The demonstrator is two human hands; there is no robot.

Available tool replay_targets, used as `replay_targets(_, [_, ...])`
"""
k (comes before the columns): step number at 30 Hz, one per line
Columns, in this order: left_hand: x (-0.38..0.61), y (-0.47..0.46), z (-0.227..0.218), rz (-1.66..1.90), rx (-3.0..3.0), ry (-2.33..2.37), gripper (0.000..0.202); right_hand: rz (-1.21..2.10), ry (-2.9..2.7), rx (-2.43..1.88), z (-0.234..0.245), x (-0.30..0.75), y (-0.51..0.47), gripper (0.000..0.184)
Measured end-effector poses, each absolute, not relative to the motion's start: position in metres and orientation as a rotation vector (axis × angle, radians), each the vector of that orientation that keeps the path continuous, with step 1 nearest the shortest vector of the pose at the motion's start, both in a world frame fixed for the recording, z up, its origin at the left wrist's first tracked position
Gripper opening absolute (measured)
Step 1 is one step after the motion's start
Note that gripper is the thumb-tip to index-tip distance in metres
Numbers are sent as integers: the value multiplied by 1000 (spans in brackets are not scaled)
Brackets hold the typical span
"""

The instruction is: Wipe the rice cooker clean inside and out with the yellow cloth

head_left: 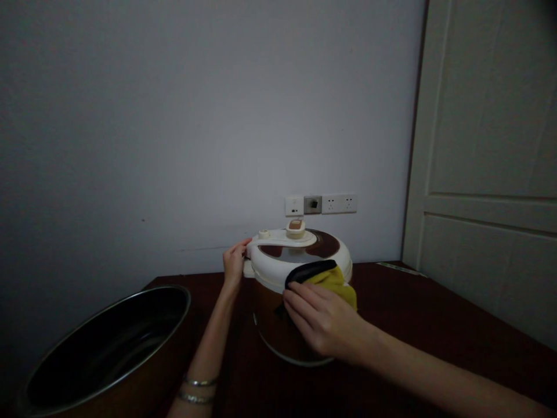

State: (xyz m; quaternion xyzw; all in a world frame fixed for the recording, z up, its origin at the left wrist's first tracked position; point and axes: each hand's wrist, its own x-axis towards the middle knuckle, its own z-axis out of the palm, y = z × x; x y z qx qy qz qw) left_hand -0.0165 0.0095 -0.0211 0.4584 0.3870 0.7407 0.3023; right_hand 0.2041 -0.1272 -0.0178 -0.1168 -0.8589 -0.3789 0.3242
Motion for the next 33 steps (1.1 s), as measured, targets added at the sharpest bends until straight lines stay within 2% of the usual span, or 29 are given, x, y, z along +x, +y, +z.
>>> replay_targets(6, [-28,0,-14,1888,985,928,27,-991,-2275,-587,-27,131,-112,18])
replay_targets(10, [-30,-10,-6,1893,995,975,26,-1039,-2310,-590,-31,98,-94,14])
replay_targets(17, [-27,-39,19,2053,1160,974,25,-904,-2481,-578,-62,115,-101,14])
replay_targets(21, [-10,-68,37,2100,1328,952,24,-759,-2445,-508,-56,134,-116,16])
replay_targets(26, [14,-111,50,1724,1656,971,30,-389,-2135,-177,-18,144,-141,27])
replay_targets(30, [5,-133,42,1304,1639,748,49,-59,-1901,-58,3,142,-149,25])
replay_targets(33, [-13,-144,27,1229,1543,689,60,62,-1745,-30,6,135,-145,24])
